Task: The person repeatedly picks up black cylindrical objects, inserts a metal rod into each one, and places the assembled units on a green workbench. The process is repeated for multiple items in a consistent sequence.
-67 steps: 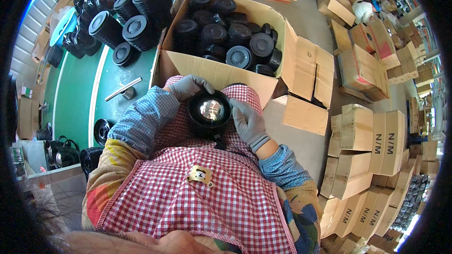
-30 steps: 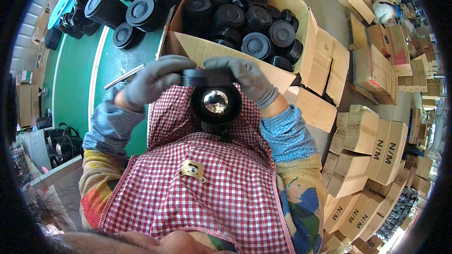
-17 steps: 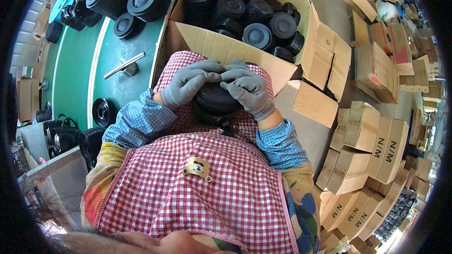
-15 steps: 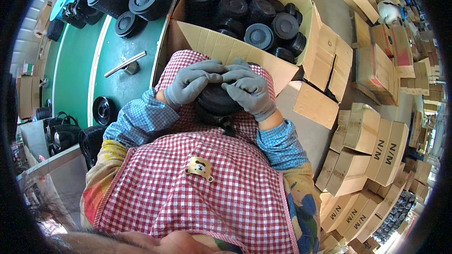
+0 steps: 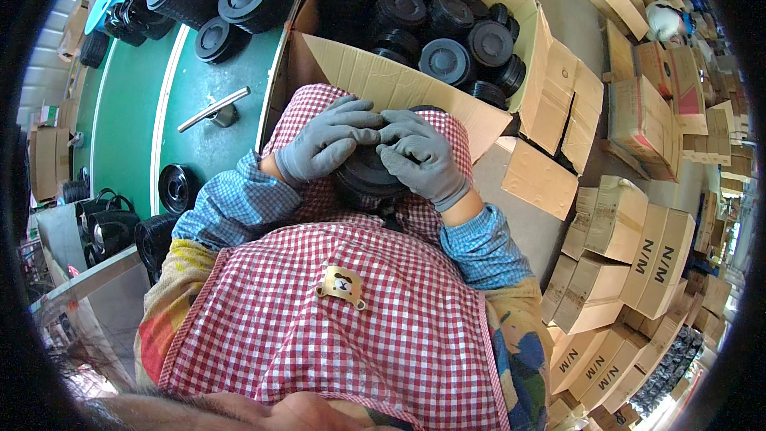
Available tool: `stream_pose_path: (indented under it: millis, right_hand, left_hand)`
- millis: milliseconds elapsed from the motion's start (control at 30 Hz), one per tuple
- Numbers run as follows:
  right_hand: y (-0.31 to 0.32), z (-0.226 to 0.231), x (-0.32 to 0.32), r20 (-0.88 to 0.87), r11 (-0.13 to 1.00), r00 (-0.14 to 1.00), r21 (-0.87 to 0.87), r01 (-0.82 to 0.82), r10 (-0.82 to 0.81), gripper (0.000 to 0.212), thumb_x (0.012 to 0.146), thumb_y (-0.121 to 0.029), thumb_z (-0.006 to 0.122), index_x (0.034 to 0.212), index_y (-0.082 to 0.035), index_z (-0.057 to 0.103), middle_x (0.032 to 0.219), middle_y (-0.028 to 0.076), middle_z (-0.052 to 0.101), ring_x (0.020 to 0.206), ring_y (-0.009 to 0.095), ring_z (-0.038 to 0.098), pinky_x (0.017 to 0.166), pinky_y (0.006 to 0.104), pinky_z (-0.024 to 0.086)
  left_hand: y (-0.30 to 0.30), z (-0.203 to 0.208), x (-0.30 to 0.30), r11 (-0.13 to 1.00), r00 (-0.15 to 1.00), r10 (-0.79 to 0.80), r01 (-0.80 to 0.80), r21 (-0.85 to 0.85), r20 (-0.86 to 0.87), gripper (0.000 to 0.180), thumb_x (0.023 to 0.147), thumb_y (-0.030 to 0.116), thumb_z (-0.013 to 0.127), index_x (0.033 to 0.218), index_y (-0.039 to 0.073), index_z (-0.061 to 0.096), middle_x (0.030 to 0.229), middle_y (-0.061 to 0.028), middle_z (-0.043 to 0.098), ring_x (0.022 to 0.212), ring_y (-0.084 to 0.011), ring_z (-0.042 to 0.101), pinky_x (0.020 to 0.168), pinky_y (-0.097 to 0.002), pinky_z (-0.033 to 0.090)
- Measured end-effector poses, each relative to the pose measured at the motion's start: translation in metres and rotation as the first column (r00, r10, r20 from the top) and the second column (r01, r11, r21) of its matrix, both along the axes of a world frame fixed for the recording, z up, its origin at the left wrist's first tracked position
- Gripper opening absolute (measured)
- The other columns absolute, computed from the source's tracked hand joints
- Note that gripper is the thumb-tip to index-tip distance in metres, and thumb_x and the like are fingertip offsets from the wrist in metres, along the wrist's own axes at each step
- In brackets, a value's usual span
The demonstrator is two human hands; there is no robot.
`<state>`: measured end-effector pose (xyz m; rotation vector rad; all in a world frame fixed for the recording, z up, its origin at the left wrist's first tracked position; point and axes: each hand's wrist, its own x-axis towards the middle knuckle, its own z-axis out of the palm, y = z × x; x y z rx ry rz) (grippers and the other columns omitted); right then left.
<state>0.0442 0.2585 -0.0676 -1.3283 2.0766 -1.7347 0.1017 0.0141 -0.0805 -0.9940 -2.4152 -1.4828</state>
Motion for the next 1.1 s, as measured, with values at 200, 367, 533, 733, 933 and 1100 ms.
stream_pose_path:
  millis: [200,367,533,733,933,1100]
  right_hand:
    - [0.005,0.004,-0.003,0.092,0.999,0.996,0.046,-0.005,0.001,0.030,0.101,-0.029,0.061,0.106,-0.003,0.074,0.122,0.016,0.070,0.127,0.033,0.059,0.112,0.0444,0.041]
    - [0.003,-0.015,-0.007,0.167,0.998,0.985,0.056,0.019,-0.028,0.064,0.108,-0.051,0.036,0.145,-0.001,0.052,0.151,0.020,0.049,0.144,0.032,0.043,0.121,0.0440,0.027]
    - [0.010,0.032,0.037,-0.248,0.921,0.968,0.383,0.066,0.033,0.054,0.106,-0.031,0.042,0.150,-0.001,0.045,0.154,0.023,0.044,0.147,0.042,0.033,0.122,0.0503,0.022]
    - [0.009,0.007,0.021,-0.313,0.944,0.948,0.295,0.149,-0.052,0.054,0.104,-0.031,0.046,0.145,0.003,0.049,0.147,0.025,0.049,0.144,0.042,0.037,0.120,0.0508,0.025]
    - [0.017,0.012,0.006,-0.093,0.975,0.992,0.198,0.099,-0.082,0.070,0.104,-0.050,0.039,0.146,0.005,0.046,0.148,0.028,0.046,0.144,0.045,0.035,0.121,0.0551,0.022]
    - [0.022,0.027,0.022,-0.171,0.938,0.976,0.339,-0.070,0.135,0.072,0.108,-0.055,0.023,0.149,0.000,0.046,0.151,0.026,0.045,0.146,0.041,0.035,0.123,0.0480,0.022]
  left_hand:
    - [-0.005,0.012,0.005,0.999,0.989,0.047,-0.048,0.004,0.137,0.051,0.108,0.035,0.040,0.142,0.000,0.055,0.153,-0.0228,0.045,0.146,-0.0385,0.037,0.122,-0.0498,0.024]
    - [0.020,0.064,0.036,0.970,0.985,0.137,-0.155,-0.190,-0.106,0.079,0.102,0.057,0.042,0.155,0.000,0.036,0.159,-0.0260,0.035,0.151,-0.0437,0.025,0.123,-0.0567,0.013]
    - [0.002,0.029,0.010,0.760,0.902,0.429,-0.390,-0.520,-0.050,0.097,0.094,0.075,0.038,0.158,0.001,0.030,0.162,-0.0269,0.030,0.151,-0.0493,0.021,0.122,-0.0614,0.010]
    - [0.030,0.042,0.027,0.820,0.962,0.237,-0.273,-0.503,-0.135,0.099,0.091,0.075,0.047,0.158,0.005,0.031,0.162,-0.0270,0.029,0.151,-0.0491,0.023,0.121,-0.0623,0.011]
    - [0.043,0.064,0.037,0.873,0.985,0.151,-0.175,-0.455,-0.089,0.104,0.087,0.077,0.053,0.159,0.005,0.030,0.162,-0.0277,0.029,0.150,-0.0521,0.022,0.120,-0.0646,0.010]
    - [0.022,0.052,0.012,0.770,0.944,0.323,-0.304,-0.562,-0.067,0.087,0.089,0.058,0.062,0.151,0.002,0.041,0.154,-0.0279,0.041,0.145,-0.0476,0.034,0.120,-0.0587,0.019]
